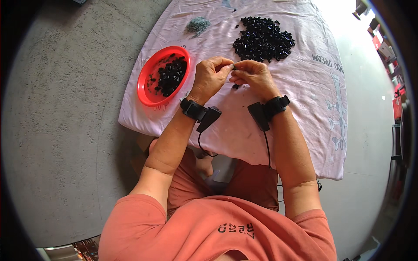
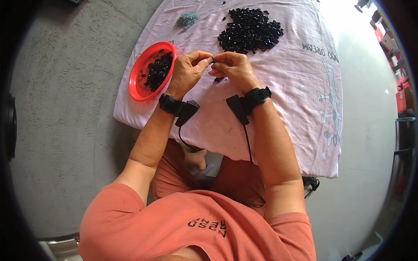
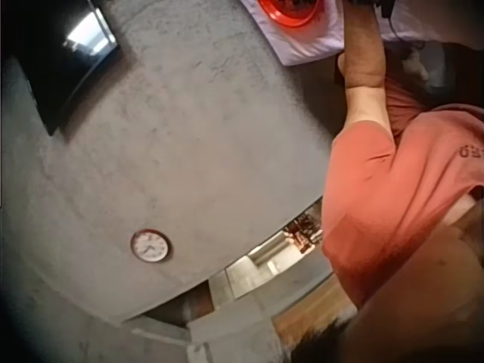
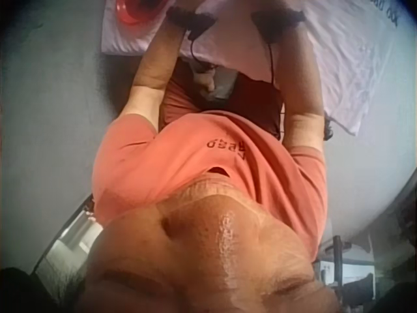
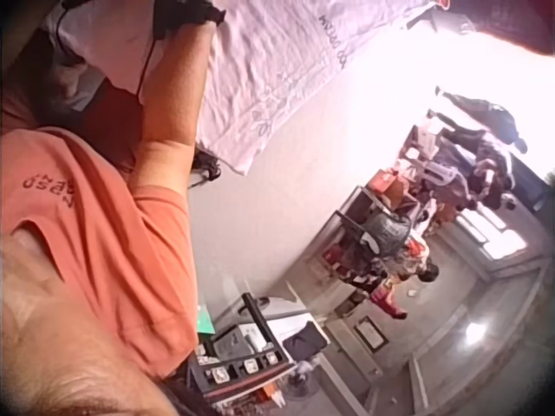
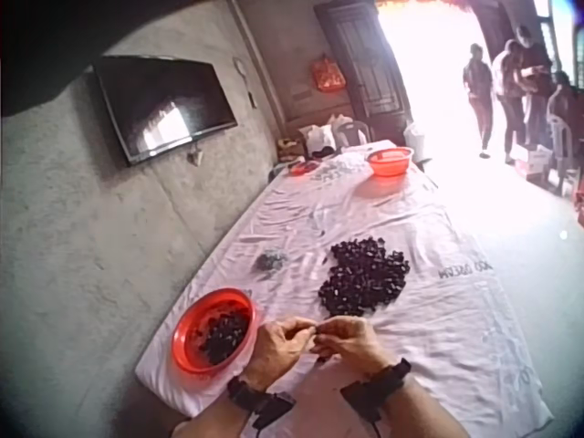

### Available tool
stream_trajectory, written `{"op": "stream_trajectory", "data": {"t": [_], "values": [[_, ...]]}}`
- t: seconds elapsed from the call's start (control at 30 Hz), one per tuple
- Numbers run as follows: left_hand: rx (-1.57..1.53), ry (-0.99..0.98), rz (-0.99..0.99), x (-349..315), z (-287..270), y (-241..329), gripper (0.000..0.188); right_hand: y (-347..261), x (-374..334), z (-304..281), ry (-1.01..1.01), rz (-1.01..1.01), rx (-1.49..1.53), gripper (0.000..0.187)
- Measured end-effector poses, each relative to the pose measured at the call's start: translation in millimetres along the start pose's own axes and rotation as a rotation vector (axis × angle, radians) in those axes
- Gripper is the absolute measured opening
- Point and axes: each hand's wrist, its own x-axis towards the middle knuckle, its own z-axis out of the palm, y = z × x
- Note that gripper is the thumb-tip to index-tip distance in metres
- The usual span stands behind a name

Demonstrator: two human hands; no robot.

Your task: Sorting and inspecting black plastic components on a table before placing them into a bowl.

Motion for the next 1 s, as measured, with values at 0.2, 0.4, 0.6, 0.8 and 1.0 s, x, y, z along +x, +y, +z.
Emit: {"op": "stream_trajectory", "data": {"t": [0.2,0.4,0.6,0.8,1.0], "values": [[-0.055,-0.023,-0.039,-0.7,-2.0,-1.0,0.014,-1.8,-1.8,0.4,-0.028,0.006,-0.006,0.020],[-0.053,-0.008,0.037,1.2,-2.2,-2.7,0.011,-2.2,-0.6,-1.5,-0.030,-0.010,-0.019,0.024],[-0.014,-0.076,0.018,2.0,-7.2,-3.2,0.013,-3.6,-1.7,0.2,-0.046,0.000,-0.024,0.025],[0.069,-0.148,0.030,3.4,-10.6,6.1,0.014,-2.7,-2.8,0.2,-0.037,0.009,-0.019,0.027],[0.164,-0.179,0.199,1.1,-13.5,4.3,0.019,-3.6,-3.8,1.8,-0.011,0.032,-0.019,0.030]]}}
